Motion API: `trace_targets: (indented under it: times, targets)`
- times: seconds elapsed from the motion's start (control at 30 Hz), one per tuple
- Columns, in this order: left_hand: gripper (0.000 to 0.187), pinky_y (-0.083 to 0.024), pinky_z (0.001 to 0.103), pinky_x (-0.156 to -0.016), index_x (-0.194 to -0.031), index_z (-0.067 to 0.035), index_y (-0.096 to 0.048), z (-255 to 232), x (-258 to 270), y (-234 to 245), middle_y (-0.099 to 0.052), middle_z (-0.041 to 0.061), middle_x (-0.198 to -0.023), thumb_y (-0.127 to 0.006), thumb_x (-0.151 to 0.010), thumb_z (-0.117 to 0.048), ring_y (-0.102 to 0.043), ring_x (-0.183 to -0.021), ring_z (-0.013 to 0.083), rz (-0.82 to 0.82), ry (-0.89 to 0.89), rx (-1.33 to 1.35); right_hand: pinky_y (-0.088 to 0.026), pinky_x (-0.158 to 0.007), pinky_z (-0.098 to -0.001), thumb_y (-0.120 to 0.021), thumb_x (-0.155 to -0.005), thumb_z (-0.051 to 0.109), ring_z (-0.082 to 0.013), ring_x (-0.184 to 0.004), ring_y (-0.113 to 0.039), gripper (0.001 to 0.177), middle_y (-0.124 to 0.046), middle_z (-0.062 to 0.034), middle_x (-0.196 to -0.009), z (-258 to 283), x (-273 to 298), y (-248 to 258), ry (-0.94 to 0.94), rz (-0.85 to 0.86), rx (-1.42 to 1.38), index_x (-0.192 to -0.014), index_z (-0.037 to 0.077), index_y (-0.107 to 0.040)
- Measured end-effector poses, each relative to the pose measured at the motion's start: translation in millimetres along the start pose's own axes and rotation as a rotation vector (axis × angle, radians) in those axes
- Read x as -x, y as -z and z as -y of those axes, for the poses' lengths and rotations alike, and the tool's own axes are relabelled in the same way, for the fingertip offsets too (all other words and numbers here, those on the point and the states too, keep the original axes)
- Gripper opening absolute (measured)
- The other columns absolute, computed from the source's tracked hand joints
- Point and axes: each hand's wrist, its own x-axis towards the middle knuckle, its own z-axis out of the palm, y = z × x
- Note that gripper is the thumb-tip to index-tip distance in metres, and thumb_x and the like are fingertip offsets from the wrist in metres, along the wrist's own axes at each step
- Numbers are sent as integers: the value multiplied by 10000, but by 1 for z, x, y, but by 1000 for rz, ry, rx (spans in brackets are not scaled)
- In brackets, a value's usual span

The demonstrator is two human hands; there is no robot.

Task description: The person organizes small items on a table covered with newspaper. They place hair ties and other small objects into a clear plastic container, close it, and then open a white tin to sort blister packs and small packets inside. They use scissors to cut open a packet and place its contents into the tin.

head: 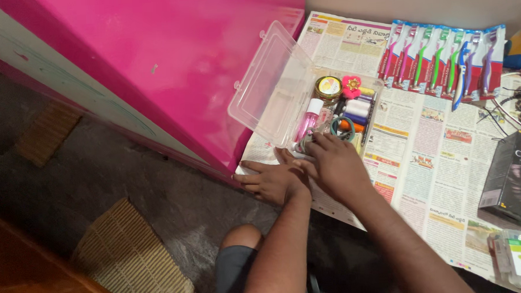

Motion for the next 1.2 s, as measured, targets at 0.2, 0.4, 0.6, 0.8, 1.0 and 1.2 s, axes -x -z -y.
trace_targets:
  times: [0.2, 0.4, 0.6, 0.8, 1.0, 1.2]
  targets:
    - [1024, -484, 451, -967, -1535, -61, -319, -6, 2, 0, -270, 272, -1568, -641, -804, -702, -412, -1372, 383, -1, 51, -60, -398, -1054, -524, -663, -894, 580, -417, -1312, -515, 744, -565, -231, -1420, 9, 11, -4, 128, -178, 34, -1339, -12, -589]
    - [1049, -473, 511, -976, -1534, -15, -316, -3, 2, -4, -245, 325, -1558, -651, -824, -712, -448, -1287, 412, -21, -5, -58, -381, -1082, -555, -713, -876, 443, -353, -1381, -474, 515, -526, -179, -1500, -39, 20, 7, -71, -154, -183, -1254, 95, -682]
    - [1062, -505, 510, -944, -1542, 17, -320, -2, 2, -7, -214, 341, -1584, -664, -832, -695, -492, -1213, 402, -47, -9, -17, -392, -1020, -625, -792, -816, 391, -485, -1352, -448, 646, -463, -338, -1486, -141, 82, 56, -542, -334, 317, -1331, 27, -654]
    - [1082, -532, 508, -861, -1564, 20, -263, -5, 0, -5, -187, 319, -1581, -637, -853, -704, -463, -1231, 404, 45, 8, -44, -479, -950, -593, -839, -754, 353, -505, -1192, -550, 768, -508, -321, -1369, -190, 130, 94, -1005, -268, 288, -1404, 37, -579]
    - [1054, -514, 520, -919, -1549, 23, -281, -2, 1, -8, -187, 325, -1589, -659, -872, -692, -461, -1236, 403, 5, -4, -33, -538, -890, -561, -831, -748, 346, -482, -1096, -629, 796, -562, -291, -1261, -181, 133, 98, -1044, -275, 152, -1400, -4, -539]
    - [1048, -516, 531, -911, -1557, 13, -267, -2, -1, -14, -185, 326, -1588, -668, -879, -677, -450, -1258, 409, -9, 0, -35, -523, -881, -555, -785, -767, 373, -455, -1064, -623, 790, -562, -273, -1274, -140, 133, 86, -837, -456, 129, -1434, 33, -534]
